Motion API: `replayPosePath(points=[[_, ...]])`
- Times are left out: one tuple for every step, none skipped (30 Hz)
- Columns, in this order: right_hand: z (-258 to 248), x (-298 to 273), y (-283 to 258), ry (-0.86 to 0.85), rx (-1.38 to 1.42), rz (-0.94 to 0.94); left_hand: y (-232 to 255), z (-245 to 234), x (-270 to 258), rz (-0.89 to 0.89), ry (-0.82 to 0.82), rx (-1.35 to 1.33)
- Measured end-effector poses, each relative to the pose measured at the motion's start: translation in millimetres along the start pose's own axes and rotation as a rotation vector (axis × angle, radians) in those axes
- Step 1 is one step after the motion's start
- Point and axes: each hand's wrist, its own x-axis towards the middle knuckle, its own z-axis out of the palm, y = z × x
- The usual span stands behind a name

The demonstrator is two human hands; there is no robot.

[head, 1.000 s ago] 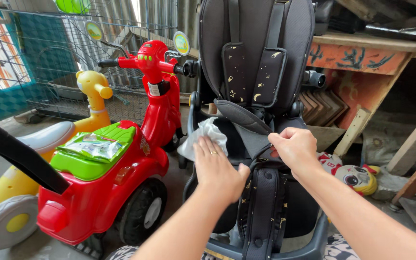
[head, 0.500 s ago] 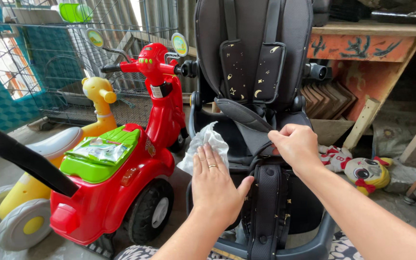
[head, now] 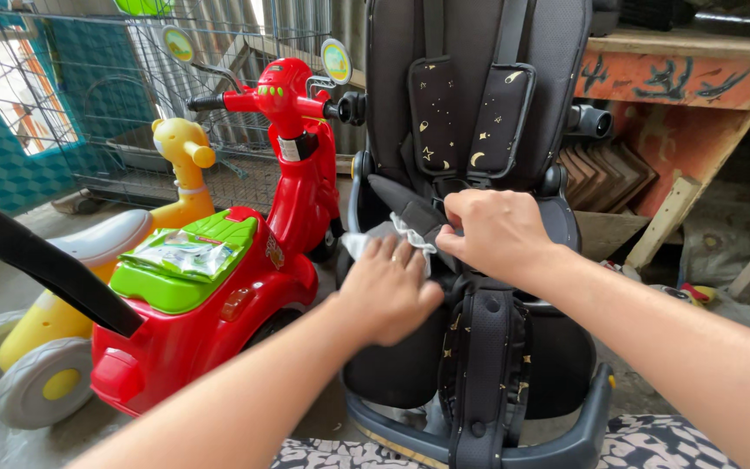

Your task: The person wipes the seat, harness, tray, and frame of a black baby stroller using a white cloth. They clean the fabric and plastic parts systematically, including the safety bar and side panels.

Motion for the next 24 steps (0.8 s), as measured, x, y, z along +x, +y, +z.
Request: replayPosePath(points=[[0.2, 4.2, -0.5, -0.013, -0.010, 0.012, -10.2, -0.4, 14.9, 0.006, 0.038, -0.035], [0.0, 6.4, 0.3, -0.026, -0.021, 0.035, -18.1, -0.3, 30.7, 0.022, 0.074, -0.069], [0.5, 9.8, 1.7, -0.039, -0.032, 0.058, -26.0, 1.1, 43.9, 0.031, 0.019, -0.030], [2.5, 12.0, 3.3, -0.044, 0.016, 0.069, -32.6, 3.2, 56.7, 0.044, -0.040, 0.008], [5.3, 15.3, 5.4, -0.048, 0.065, 0.081, -37.5, 6.0, 68.2, 0.058, -0.098, 0.047], [9.5, 17.6, 6.7, -0.053, 0.121, 0.090, -42.5, 10.0, 75.7, 0.092, -0.104, 0.063], [12.4, 15.6, 9.1, -0.061, 0.105, 0.112, -46.9, 13.7, 81.1, 0.126, -0.109, 0.079], [15.6, 17.8, 9.9, -0.063, 0.093, 0.118, -53.4, 16.3, 82.6, 0.144, -0.110, 0.099], [18.7, 18.9, 10.2, -0.065, 0.080, 0.123, -55.2, 19.4, 84.2, 0.135, -0.128, 0.077], [19.6, 19.2, 12.2, -0.013, 0.041, 0.132, -55.7, 21.0, 87.6, 0.116, -0.138, 0.054], [18.7, 15.1, 16.2, 0.039, 0.002, 0.140, -57.1, 22.2, 90.5, 0.097, -0.148, 0.031], [17.5, 7.7, 22.3, 0.090, -0.040, 0.159, -57.2, 23.8, 95.3, 0.057, -0.120, -0.021], [16.5, 1.3, 29.4, 0.090, -0.036, 0.221, -57.7, 25.4, 101.2, 0.017, -0.092, -0.072], [14.9, -9.6, 37.2, 0.087, -0.035, 0.297, -56.6, 27.8, 108.1, -0.009, -0.068, -0.123], [16.1, -18.7, 42.7, 0.085, -0.034, 0.373, -58.3, 29.9, 114.4, -0.023, -0.077, -0.119], [18.1, -27.2, 46.4, 0.070, -0.027, 0.435, -61.0, 31.6, 120.9, -0.034, -0.084, -0.117], [19.5, -35.5, 49.4, 0.055, -0.019, 0.497, -64.1, 33.1, 127.0, -0.045, -0.091, -0.115], [19.8, -40.1, 52.3, 0.044, -0.012, 0.557, -68.6, 33.3, 132.8, -0.029, -0.100, -0.120], [21.1, -42.5, 53.7, 0.065, -0.006, 0.557, -73.3, 33.3, 137.8, -0.013, -0.110, -0.125], [22.7, -44.8, 54.6, 0.084, 0.002, 0.560, -75.8, 33.9, 143.0, 0.003, -0.124, -0.129], [22.9, -46.4, 56.0, 0.103, 0.010, 0.562, -77.3, 34.3, 148.4, 0.024, -0.136, -0.099], [24.7, -45.6, 55.2, 0.096, 0.026, 0.593, -81.2, 35.9, 149.9, 0.034, -0.150, -0.069], [25.5, -45.1, 53.9, 0.088, 0.041, 0.624, -83.5, 37.9, 150.5, 0.044, -0.165, -0.040], [26.0, -42.1, 51.3, 0.084, 0.059, 0.639, -85.9, 39.2, 149.6, 0.024, -0.145, -0.071]])
